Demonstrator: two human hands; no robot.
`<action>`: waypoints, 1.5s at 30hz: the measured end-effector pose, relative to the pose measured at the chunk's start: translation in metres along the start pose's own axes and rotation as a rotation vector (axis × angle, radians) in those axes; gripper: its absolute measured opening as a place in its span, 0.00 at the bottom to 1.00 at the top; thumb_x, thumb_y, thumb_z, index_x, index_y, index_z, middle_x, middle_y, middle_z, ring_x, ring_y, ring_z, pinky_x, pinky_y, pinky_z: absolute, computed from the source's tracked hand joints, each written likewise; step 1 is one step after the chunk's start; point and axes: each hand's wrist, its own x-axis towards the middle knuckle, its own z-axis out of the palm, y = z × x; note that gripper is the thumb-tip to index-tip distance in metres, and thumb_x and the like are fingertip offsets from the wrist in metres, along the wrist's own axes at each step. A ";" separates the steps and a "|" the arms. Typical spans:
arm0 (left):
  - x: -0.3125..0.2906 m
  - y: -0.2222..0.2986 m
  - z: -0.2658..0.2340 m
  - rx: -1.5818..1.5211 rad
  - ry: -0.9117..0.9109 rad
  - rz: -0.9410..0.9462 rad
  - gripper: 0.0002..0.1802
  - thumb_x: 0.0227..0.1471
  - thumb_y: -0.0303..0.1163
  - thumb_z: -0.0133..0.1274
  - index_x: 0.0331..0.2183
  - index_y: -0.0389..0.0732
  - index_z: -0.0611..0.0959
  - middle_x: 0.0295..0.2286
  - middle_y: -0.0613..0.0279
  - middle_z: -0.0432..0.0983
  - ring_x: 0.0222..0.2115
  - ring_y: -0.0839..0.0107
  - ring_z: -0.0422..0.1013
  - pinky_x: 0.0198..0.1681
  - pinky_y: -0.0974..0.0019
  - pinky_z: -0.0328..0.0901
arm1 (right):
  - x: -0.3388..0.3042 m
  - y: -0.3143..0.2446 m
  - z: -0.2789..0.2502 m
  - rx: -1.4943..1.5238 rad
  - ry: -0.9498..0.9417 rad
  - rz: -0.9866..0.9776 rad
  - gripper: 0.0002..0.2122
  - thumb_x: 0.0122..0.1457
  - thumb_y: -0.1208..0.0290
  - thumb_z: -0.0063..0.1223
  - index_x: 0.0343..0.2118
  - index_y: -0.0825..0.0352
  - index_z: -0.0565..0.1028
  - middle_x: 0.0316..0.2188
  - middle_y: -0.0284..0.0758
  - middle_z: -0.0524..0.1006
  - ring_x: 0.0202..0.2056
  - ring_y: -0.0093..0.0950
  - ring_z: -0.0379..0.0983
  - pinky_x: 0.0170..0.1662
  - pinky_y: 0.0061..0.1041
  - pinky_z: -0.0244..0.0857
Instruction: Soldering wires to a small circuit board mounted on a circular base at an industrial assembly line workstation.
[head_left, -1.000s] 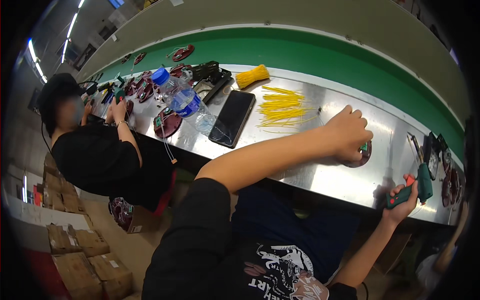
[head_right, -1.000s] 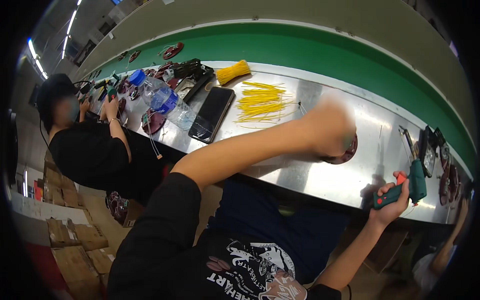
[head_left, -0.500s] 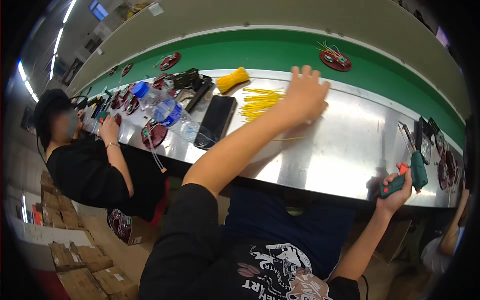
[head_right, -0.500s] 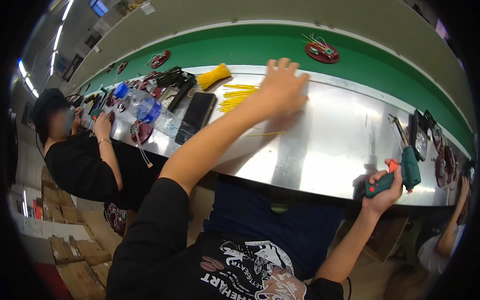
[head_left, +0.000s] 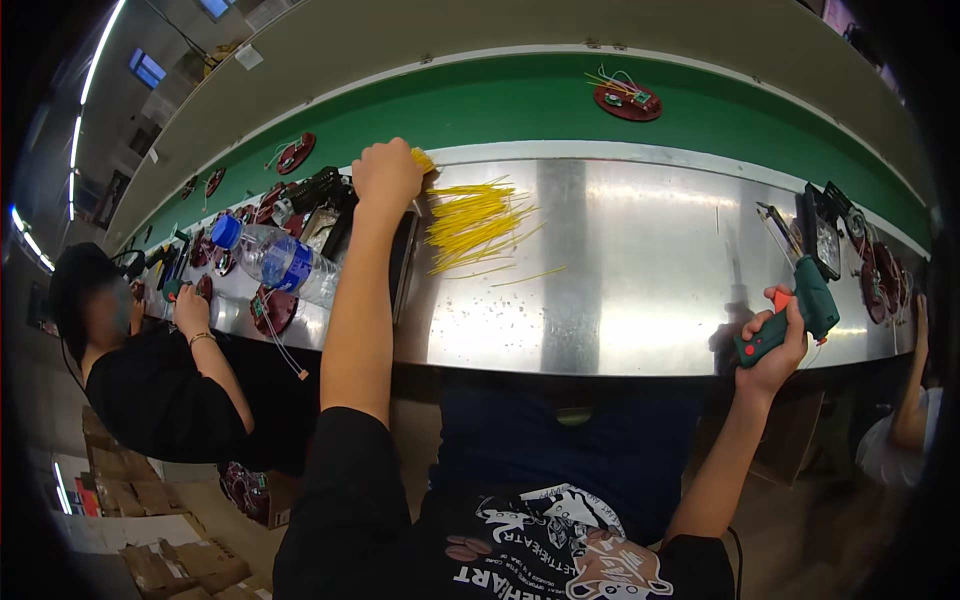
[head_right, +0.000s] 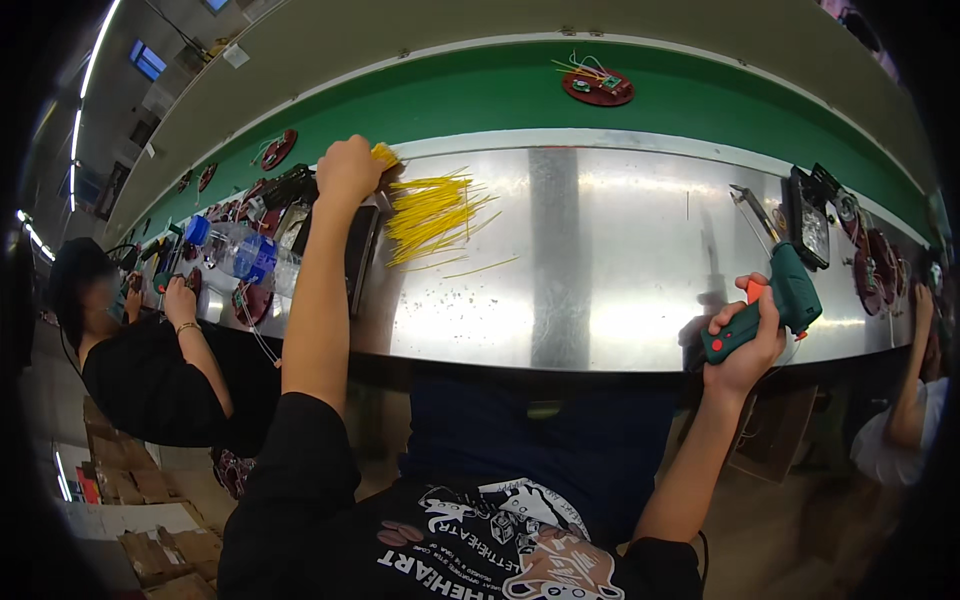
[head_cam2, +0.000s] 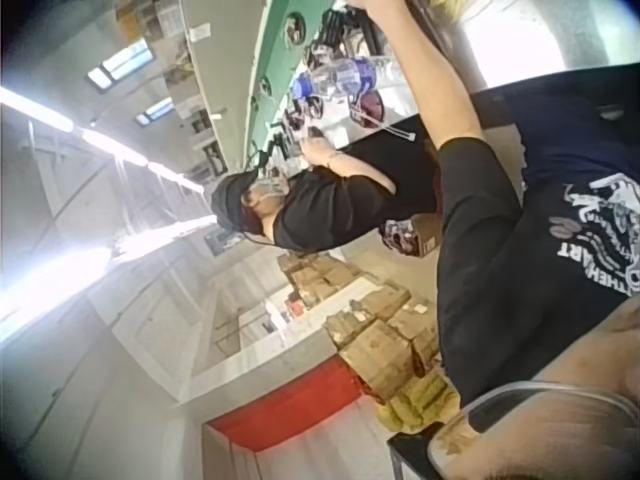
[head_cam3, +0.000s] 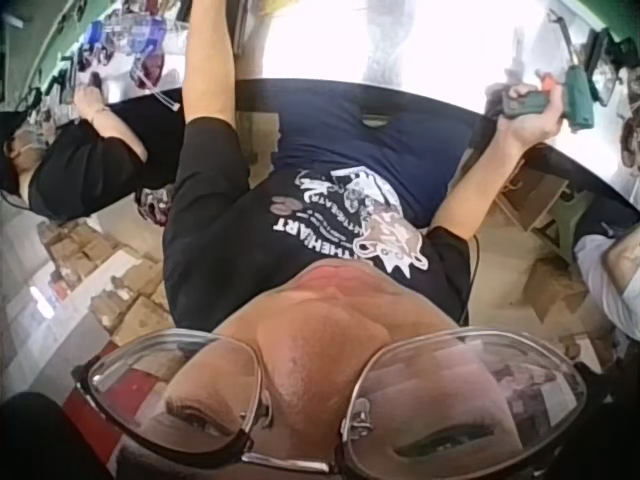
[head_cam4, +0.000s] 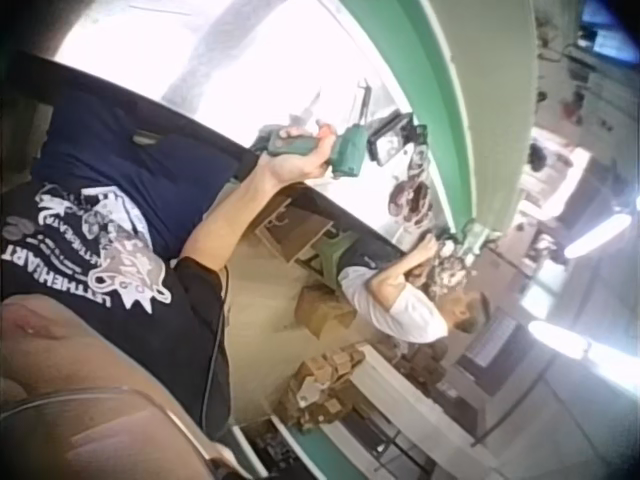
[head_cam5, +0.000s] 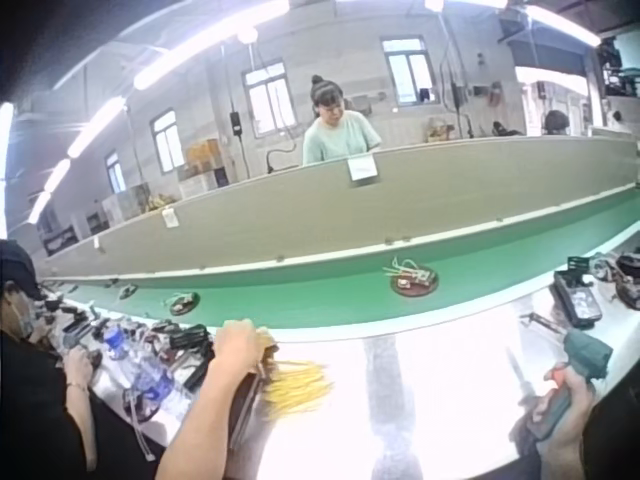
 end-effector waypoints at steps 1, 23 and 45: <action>0.001 -0.007 0.003 -0.049 -0.014 0.008 0.19 0.44 0.40 0.62 0.39 0.41 0.86 0.38 0.46 0.81 0.40 0.50 0.77 0.46 0.54 0.71 | 0.000 -0.001 0.000 -0.003 -0.003 -0.005 0.16 0.67 0.62 0.43 0.46 0.71 0.70 0.38 0.36 0.74 0.20 0.17 0.66 0.21 0.18 0.59; 0.018 -0.021 0.017 0.033 -0.042 0.192 0.17 0.46 0.35 0.54 0.37 0.38 0.85 0.36 0.45 0.81 0.40 0.48 0.77 0.47 0.52 0.70 | 0.000 -0.002 0.001 -0.014 -0.007 -0.035 0.16 0.67 0.63 0.41 0.46 0.72 0.70 0.38 0.37 0.74 0.20 0.17 0.66 0.21 0.17 0.59; -0.057 0.033 -0.073 -1.072 0.614 0.656 0.17 0.44 0.27 0.65 0.40 0.36 0.84 0.32 0.55 0.83 0.32 0.70 0.79 0.38 0.69 0.72 | -0.002 -0.001 0.002 -0.012 -0.009 -0.027 0.16 0.66 0.62 0.44 0.45 0.72 0.71 0.36 0.36 0.74 0.19 0.18 0.66 0.20 0.19 0.60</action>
